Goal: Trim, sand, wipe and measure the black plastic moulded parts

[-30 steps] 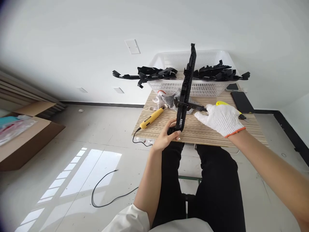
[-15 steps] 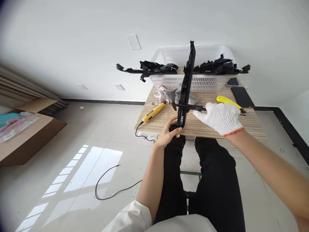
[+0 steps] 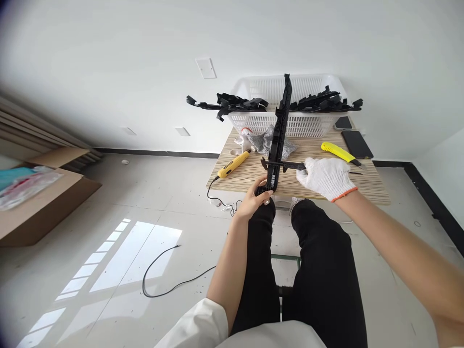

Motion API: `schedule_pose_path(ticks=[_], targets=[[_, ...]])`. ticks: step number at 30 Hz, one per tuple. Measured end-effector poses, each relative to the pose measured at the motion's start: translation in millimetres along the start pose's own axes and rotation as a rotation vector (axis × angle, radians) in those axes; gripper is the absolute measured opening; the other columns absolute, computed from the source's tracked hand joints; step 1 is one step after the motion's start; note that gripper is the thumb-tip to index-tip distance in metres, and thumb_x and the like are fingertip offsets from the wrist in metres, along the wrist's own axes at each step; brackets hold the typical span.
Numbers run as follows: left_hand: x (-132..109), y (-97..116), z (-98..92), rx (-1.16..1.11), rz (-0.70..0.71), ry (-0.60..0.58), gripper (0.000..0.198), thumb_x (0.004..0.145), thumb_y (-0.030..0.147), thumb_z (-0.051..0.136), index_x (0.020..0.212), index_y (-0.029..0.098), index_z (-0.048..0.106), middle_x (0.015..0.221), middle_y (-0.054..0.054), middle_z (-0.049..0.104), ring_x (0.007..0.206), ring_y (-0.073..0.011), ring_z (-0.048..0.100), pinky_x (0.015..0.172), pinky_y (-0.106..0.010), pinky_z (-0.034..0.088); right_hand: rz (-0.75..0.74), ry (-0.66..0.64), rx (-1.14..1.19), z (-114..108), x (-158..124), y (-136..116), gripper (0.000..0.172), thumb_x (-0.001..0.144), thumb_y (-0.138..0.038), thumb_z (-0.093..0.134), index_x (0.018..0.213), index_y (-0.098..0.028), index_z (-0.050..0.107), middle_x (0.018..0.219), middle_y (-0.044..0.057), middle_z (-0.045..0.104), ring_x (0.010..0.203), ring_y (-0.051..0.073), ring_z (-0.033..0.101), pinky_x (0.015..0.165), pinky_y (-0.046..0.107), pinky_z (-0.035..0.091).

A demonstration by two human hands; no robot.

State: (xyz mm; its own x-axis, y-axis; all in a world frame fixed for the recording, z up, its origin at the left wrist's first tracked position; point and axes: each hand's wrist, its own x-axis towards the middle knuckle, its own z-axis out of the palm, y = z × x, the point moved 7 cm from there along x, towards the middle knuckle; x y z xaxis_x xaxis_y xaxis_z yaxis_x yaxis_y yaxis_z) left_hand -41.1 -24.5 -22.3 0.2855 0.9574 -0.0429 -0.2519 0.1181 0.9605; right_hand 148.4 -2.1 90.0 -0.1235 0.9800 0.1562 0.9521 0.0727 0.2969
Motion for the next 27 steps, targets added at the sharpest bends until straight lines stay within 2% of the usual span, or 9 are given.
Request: schedule_pose_path(ticks=[5,11,19,27], targets=[[0.8,-0.4,-0.5,-0.044,-0.003,-0.009,0.053,0.079,0.028,0.074,0.129,0.028,0.057,0.122,-0.005,0.058,0.057,-0.0026,0.047,0.062,-0.024,0.046,0.02,-0.032,0.047,3.8,1.0,4.4,0.065,0.091,-0.057,0.027,0.098,-0.01,0.071,0.072,0.02,0.066,0.076,0.038,0.065,0.062,0.034,0.029],[2.4,-2.8,-3.3,-0.042,-0.012,0.019,0.054,0.077,0.028,0.075,0.128,0.028,0.058,0.121,-0.005,0.057,0.062,-0.0042,0.049,0.063,-0.024,0.048,0.023,-0.052,0.077,5.5,1.4,7.5,0.072,0.09,-0.061,0.03,0.096,-0.004,0.073,0.072,0.024,0.066,0.076,0.036,0.064,0.062,0.034,0.027],[2.9,0.5,-4.2,-0.001,-0.025,0.016,0.055,0.079,0.03,0.075,0.13,0.029,0.056,0.125,-0.006,0.057,0.069,-0.0068,0.052,0.065,-0.025,0.048,0.049,-0.082,0.11,5.4,3.9,8.8,0.082,0.086,-0.075,0.028,0.093,-0.006,0.073,0.068,0.022,0.063,0.073,0.036,0.064,0.062,0.037,0.031],[2.7,-0.2,-4.5,0.018,-0.031,0.003,0.057,0.08,0.029,0.073,0.133,0.027,0.054,0.124,-0.007,0.057,0.061,-0.0042,0.048,0.065,-0.026,0.048,0.077,-0.058,0.138,6.0,2.8,3.8,0.077,0.087,-0.07,0.028,0.09,-0.007,0.073,0.065,0.02,0.062,0.074,0.035,0.064,0.06,0.034,0.029]])
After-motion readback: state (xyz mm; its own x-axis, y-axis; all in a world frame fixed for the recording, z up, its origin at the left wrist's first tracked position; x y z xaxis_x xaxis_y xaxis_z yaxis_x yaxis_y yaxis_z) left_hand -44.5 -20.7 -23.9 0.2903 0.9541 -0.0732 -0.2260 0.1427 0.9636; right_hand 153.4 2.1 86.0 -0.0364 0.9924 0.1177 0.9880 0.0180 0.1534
